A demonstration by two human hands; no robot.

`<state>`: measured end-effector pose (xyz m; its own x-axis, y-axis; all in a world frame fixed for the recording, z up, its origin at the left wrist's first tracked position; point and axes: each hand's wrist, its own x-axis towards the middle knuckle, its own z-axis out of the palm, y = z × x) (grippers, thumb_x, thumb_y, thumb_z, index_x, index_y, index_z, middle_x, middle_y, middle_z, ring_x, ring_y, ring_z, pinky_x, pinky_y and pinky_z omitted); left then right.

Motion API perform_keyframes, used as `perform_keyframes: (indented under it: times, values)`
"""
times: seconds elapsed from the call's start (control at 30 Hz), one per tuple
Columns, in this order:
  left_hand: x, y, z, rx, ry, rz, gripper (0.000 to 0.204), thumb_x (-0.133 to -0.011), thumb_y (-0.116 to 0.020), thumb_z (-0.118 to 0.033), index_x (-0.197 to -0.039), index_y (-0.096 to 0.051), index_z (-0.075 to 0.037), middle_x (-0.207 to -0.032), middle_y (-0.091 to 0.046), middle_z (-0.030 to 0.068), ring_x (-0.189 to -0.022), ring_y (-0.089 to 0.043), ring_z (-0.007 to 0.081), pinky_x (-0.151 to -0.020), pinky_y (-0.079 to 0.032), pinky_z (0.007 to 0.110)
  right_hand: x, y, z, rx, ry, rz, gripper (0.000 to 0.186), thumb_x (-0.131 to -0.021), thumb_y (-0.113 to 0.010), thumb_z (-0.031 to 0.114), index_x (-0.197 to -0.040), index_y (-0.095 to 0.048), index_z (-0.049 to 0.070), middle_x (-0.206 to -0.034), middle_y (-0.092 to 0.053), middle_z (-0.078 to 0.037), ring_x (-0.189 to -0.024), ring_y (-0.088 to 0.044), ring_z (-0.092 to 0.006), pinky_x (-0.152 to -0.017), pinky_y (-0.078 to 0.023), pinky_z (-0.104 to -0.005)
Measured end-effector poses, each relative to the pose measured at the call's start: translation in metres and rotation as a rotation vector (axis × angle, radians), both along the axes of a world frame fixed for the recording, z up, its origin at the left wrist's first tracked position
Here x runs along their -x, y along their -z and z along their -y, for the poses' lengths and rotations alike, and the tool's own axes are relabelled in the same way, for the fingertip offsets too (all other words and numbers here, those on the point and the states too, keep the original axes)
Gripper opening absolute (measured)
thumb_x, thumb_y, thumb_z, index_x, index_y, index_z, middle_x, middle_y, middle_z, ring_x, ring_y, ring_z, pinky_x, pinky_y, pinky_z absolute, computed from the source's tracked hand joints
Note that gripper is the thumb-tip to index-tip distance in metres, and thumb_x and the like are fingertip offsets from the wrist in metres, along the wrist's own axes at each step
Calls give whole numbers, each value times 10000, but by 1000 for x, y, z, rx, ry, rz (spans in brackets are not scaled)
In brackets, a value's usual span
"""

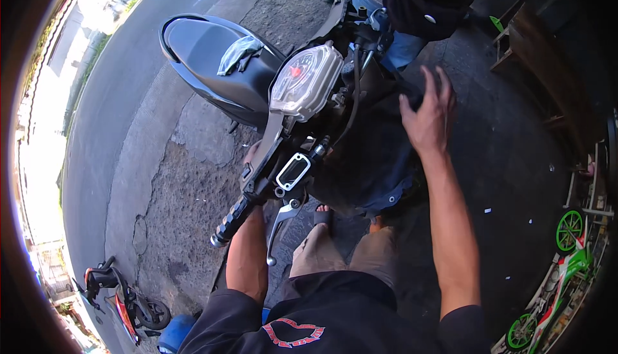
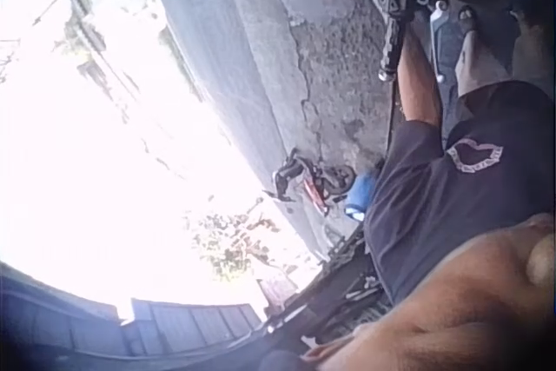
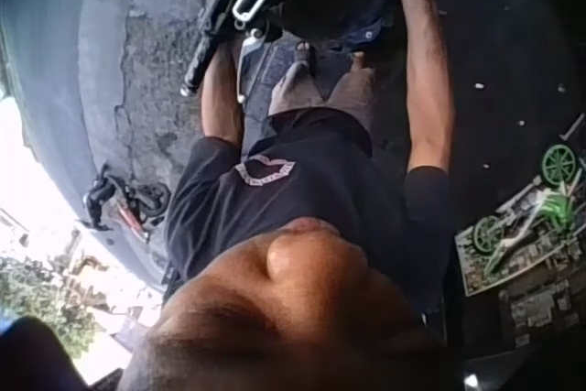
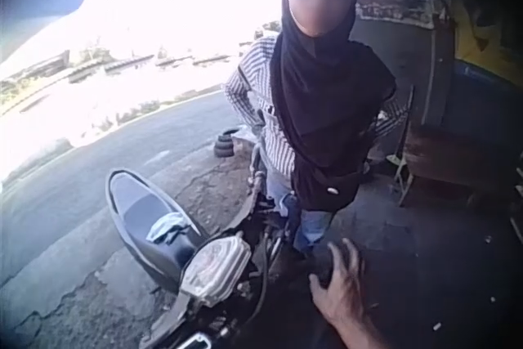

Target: Repairing and replacing components on the handlebar assembly of a motorcycle, including the brake lever.

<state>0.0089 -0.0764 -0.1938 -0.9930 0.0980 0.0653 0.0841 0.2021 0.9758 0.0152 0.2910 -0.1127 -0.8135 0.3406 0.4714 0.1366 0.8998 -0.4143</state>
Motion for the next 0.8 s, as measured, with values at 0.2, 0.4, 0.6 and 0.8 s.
perform_keyframes:
  times: [0.2,0.4,0.6,0.8]
  values:
    - [-48,-101,80,-581,388,794,817,-844,-546,-699,-1127,-571,67,-974,-678,203,-748,-690,249,-649,-587,347,-137,29,59,473,300,18,551,-806,-753,100,-1286,-499,8,-1199,-520,-162,-1053,-547,-279,-872,-473,-377]
    - [-68,-133,70,-439,530,944,635,-747,-759,-445,-1084,-582,63,-903,-655,212,-649,-656,217,-454,-508,290,-172,78,89,996,310,112,628,-819,-732,24,-1350,-397,5,-900,-559,-61,-798,-560,-152,-709,-456,-267]
    - [-96,-154,17,-672,534,1065,435,-803,-766,-324,-1025,-543,-23,-755,-530,33,-592,-555,128,-453,-418,258,-171,94,67,1050,234,24,534,-846,-631,-85,-1322,-408,7,-987,-586,-100,-876,-585,-157,-777,-477,-269]
    - [-108,-166,-15,-736,465,1071,392,-829,-721,-295,-1052,-551,-20,-760,-499,68,-567,-502,157,-442,-399,277,-166,114,33,1117,237,-23,498,-846,-587,-104,-1307,-445,22,-1144,-598,-178,-1050,-610,-255,-909,-487,-339]
